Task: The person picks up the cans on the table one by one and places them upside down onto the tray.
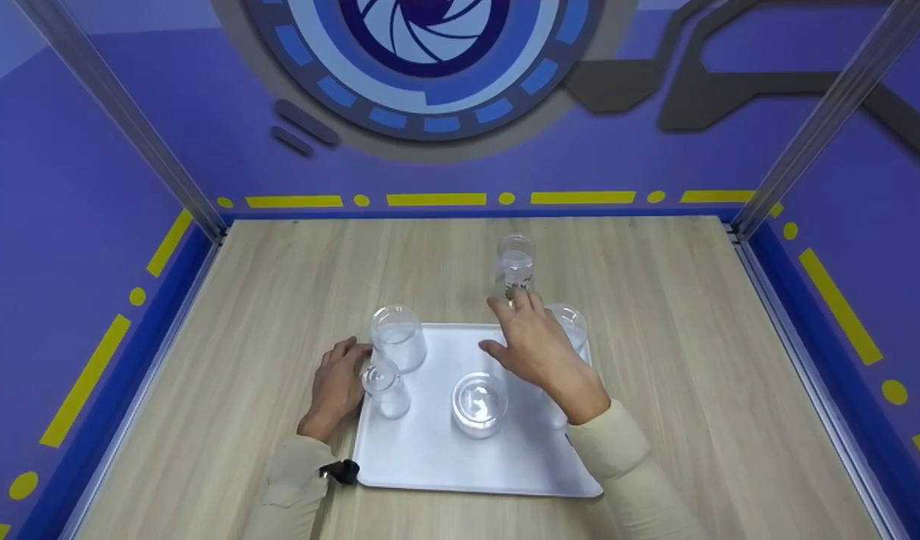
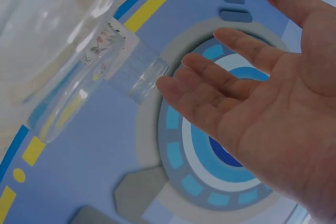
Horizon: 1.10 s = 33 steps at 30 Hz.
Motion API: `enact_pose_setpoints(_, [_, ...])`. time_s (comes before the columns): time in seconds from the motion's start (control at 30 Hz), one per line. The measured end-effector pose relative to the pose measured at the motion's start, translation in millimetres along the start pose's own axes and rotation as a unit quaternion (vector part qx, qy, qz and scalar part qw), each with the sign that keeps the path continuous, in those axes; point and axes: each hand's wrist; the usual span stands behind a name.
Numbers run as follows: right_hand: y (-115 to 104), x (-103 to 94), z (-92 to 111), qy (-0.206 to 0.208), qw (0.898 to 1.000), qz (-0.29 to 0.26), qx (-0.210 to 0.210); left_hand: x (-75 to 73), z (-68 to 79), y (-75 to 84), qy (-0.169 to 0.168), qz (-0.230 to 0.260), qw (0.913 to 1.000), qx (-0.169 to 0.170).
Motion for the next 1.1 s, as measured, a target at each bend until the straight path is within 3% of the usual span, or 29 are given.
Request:
enact_pose_setpoints(0.6, [14, -12.3, -24, 0.028, 0.999, 0.002, -0.023, 1.9, -0.9, -1.5, 0.003, -0.010, 0.9999, 0.004])
enact_pose_setpoints(1.1, [34, -10.4, -43, 0.032, 0.999, -0.018, 0.024, 1.7, 0.4, 0.5, 0.004, -0.006, 1.0000, 0.001])
Point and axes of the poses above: each hand's wrist, its own z-axis away from the middle knuckle, its own x-axis out of the palm, y = z × x, and after that the axes turned 4 degrees about z, right-handed
